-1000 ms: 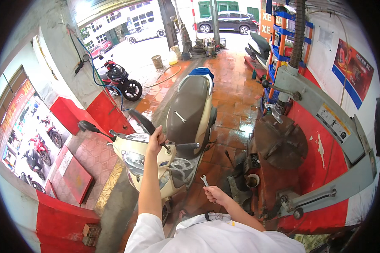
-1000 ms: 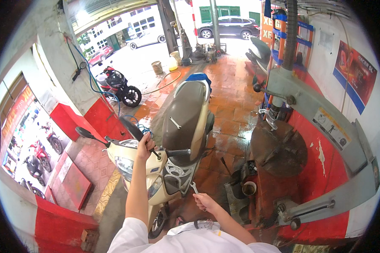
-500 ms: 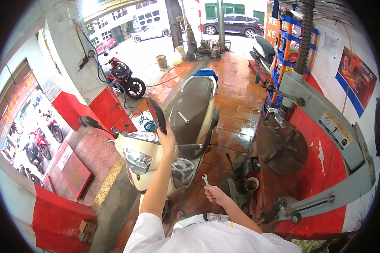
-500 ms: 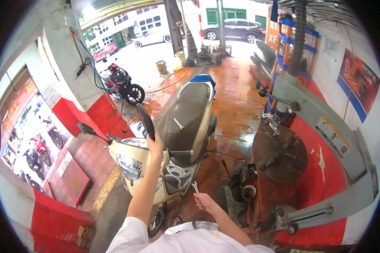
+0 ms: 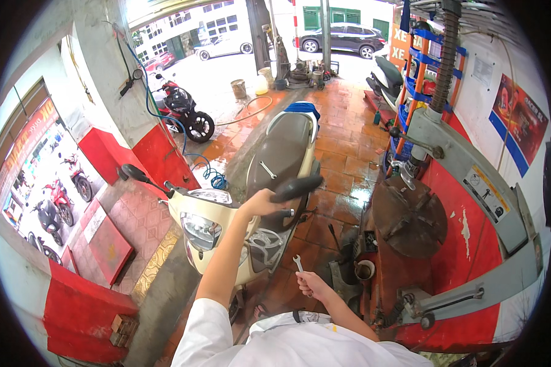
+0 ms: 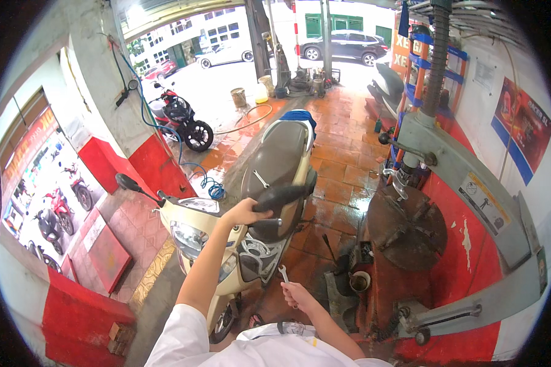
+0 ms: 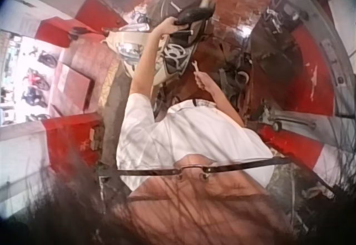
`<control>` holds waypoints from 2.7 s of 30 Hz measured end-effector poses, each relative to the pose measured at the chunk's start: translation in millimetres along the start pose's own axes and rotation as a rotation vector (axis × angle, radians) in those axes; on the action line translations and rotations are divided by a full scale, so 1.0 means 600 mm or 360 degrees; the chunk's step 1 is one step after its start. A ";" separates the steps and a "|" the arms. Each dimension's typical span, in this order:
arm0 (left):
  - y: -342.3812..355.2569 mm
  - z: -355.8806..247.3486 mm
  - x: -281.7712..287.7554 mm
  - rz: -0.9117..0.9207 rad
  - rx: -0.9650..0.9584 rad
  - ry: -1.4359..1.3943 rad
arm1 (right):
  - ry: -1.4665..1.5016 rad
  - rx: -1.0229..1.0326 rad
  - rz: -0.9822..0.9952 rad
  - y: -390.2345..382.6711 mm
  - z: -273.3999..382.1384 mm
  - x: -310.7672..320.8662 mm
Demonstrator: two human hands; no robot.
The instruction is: The person removes a mirror from a scooter using a wrench, sets the mirror on the seat, and then uses the wrench to tighten or loosen bolts on the front cowl and handlebars of the vehicle.
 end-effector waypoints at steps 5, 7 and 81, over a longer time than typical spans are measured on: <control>-0.035 -0.133 -0.040 0.0189 -0.0366 0.0180 | 0.0052 0.0021 -0.0051 -0.007 0.003 0.016; -0.055 -0.124 -0.031 -0.0083 -0.0194 -0.0509 | 0.0087 0.0072 -0.0063 -0.011 0.008 0.025; 0.087 0.289 0.127 -0.0678 0.0695 0.0290 | -0.1901 0.1052 -0.1281 0.734 0.810 0.163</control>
Point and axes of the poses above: each hand's wrist, its own y-axis towards the middle knuckle, its own x-axis out of the back of the hand, z = x × y, the point moved 10 cm from there along y, towards the middle knuckle, and after that the axes turned 6 degrees about -x, right-handed, at the moved point
